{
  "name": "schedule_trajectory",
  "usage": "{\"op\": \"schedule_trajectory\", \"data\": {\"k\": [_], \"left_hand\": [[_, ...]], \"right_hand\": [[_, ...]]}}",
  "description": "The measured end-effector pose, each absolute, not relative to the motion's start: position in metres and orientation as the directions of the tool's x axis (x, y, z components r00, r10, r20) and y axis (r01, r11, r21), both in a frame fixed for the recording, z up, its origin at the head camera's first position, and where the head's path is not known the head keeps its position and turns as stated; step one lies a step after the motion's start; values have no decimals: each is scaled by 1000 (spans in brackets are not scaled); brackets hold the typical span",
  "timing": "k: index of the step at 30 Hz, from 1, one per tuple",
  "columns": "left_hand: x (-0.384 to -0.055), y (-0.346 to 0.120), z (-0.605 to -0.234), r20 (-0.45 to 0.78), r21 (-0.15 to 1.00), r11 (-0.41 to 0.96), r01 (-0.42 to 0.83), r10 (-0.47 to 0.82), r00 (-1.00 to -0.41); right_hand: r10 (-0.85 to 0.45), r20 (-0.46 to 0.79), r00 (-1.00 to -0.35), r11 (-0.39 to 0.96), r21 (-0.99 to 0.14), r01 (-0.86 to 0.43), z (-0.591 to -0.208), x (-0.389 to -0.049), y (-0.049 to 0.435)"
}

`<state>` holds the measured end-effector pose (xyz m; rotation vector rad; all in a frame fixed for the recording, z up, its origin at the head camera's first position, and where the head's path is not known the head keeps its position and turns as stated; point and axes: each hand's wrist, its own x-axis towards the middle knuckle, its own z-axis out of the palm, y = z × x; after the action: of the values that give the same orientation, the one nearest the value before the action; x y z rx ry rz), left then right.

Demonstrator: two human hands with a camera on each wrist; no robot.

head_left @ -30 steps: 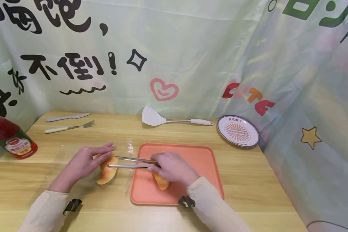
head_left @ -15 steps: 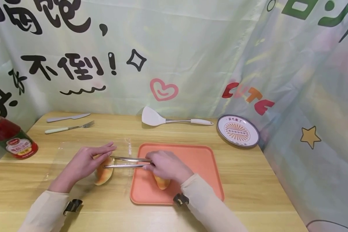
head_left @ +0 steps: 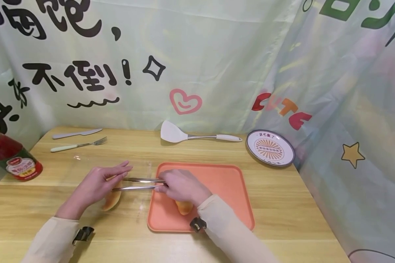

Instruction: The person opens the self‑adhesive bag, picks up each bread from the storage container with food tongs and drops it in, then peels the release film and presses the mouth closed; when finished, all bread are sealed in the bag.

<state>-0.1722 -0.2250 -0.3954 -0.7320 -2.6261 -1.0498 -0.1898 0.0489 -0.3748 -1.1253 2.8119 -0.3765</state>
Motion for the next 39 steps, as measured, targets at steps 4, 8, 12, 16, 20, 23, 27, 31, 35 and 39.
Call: {"op": "schedule_trajectory", "data": {"k": [4,8,12,16,20,23,27,31,35,39], "left_hand": [[-171,-225,-394,355,586,639,498,349,-867],[-170,-226,-393,335,593,654,468,328,-883],[-170,-224,-391,332,587,658,473,337,-881],[-170,-223,-392,339,586,652,482,344,-876],[-170,-224,-395,366,579,646,497,338,-867],[-171,-224,-396,375,565,656,500,336,-864],[-171,-225,-396,355,566,677,471,316,-880],[-172,-225,-395,366,551,698,458,291,-884],[-172,-225,-394,388,541,700,466,284,-877],[-172,-225,-393,386,542,702,461,279,-879]], "right_hand": [[-684,2,-730,709,-237,-664,-375,-192,47],[-676,-7,-736,721,-212,-660,-375,-192,47],[-677,-11,-736,721,-213,-659,-374,-193,45],[-677,-13,-736,720,-218,-659,-374,-194,41],[-683,-6,-730,714,-217,-666,-374,-195,36],[-691,7,-723,706,-205,-678,-374,-196,33],[-690,6,-724,708,-200,-677,-374,-197,30],[-679,-18,-734,718,-222,-659,-373,-197,29],[-666,-36,-745,728,-251,-638,-372,-196,31],[-657,-38,-753,734,-261,-627,-369,-194,33]]}}
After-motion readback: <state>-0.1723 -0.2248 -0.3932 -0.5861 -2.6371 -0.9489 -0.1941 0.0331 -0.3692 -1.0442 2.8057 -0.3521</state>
